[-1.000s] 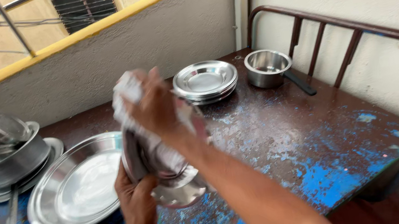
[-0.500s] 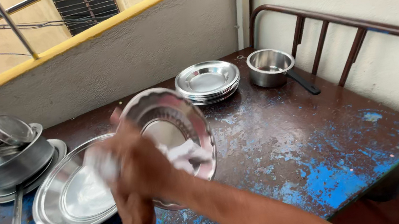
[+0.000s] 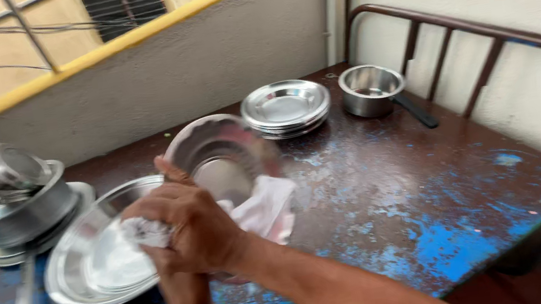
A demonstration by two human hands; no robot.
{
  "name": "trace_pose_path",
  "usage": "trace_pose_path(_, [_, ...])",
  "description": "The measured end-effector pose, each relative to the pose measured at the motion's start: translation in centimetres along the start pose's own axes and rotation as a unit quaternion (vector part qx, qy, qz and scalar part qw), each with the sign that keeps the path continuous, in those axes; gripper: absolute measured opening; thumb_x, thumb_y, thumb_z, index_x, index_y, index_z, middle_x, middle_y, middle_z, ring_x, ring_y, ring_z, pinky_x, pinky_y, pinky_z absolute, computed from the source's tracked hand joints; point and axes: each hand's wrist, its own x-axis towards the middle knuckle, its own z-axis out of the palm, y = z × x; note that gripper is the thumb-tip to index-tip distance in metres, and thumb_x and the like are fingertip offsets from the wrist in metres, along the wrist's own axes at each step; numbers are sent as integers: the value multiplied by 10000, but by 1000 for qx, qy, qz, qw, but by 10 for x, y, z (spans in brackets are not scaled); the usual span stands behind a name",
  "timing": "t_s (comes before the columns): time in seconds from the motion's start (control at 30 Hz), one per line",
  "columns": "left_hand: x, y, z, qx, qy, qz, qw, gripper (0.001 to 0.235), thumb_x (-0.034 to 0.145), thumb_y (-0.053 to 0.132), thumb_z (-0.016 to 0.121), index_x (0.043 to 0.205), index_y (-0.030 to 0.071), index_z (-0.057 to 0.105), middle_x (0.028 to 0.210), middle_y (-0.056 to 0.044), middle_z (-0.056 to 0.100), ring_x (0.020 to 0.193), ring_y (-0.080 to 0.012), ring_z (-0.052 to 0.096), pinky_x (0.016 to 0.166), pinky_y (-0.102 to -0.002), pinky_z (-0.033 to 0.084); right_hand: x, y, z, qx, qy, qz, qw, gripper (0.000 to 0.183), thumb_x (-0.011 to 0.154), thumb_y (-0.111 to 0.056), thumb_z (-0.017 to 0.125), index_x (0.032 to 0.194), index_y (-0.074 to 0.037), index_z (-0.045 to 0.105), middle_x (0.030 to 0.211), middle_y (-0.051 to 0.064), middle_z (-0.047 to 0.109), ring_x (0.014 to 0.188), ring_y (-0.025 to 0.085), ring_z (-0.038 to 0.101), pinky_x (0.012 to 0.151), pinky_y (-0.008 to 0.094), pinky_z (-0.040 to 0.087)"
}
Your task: The person wipes multiple stainless steel plates and bowls with a white cloth on a blue-painted table. They handle each item one at a time, wiping both sides and stacking the cleaned pieces. The person also wipes a small saucepan and a larger pot lid.
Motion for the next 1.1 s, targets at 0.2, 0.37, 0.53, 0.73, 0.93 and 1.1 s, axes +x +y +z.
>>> trace_pose_path(0.2, [-6,32,-14,-25,18,40,999,652,671,-66,523,1315,-45,620,1103,-136,728,938,-200,694,809,-301,562,52,52,7,-61,88,30,994,158,861,-206,732,892,-53,703,768,112,774,692,282,746,1094,434,492])
trace_pose_path(0.37, [-1,36,-11,-46,25,-22,998,476,779,-66,601,1253,-45,644,1042,-148,748,881,-232,704,762,-354,575,63,84,-6,66,114,155,979,158,857,-247,675,900,-101,720,799,47,773,698,176,761,666,328,642])
trace_pose_path(0.53, [14,31,-30,-179,-74,-102,976,508,762,-107,654,1264,-50,598,1081,-165,711,926,-257,713,826,-388,589,36,33,6,-26,-57,-61,996,260,792,-249,725,999,-91,709,857,63,758,738,205,712,788,365,576])
trace_pose_path(0.73, [19,30,-48,-121,112,-194,967,626,679,-153,531,1266,65,532,1069,-115,691,887,-240,719,752,-391,597,-14,2,26,7,-128,-137,982,336,790,-236,735,1103,-115,716,1055,77,751,1055,255,724,1045,377,545])
trace_pose_path(0.93, [7,51,-20,-154,11,-89,984,769,589,-171,451,1330,-59,623,1051,-126,732,833,-196,704,708,-309,563,43,62,11,-38,31,61,997,224,863,-226,688,1004,-52,682,828,82,766,700,177,773,662,329,665])
trace_pose_path(1.1, [14,47,-29,-164,53,-109,979,539,749,-84,518,1285,-63,568,1039,-124,741,856,-206,740,734,-332,617,-3,35,23,10,-41,-75,996,235,868,-220,695,1015,-37,695,853,111,772,732,192,772,718,348,632])
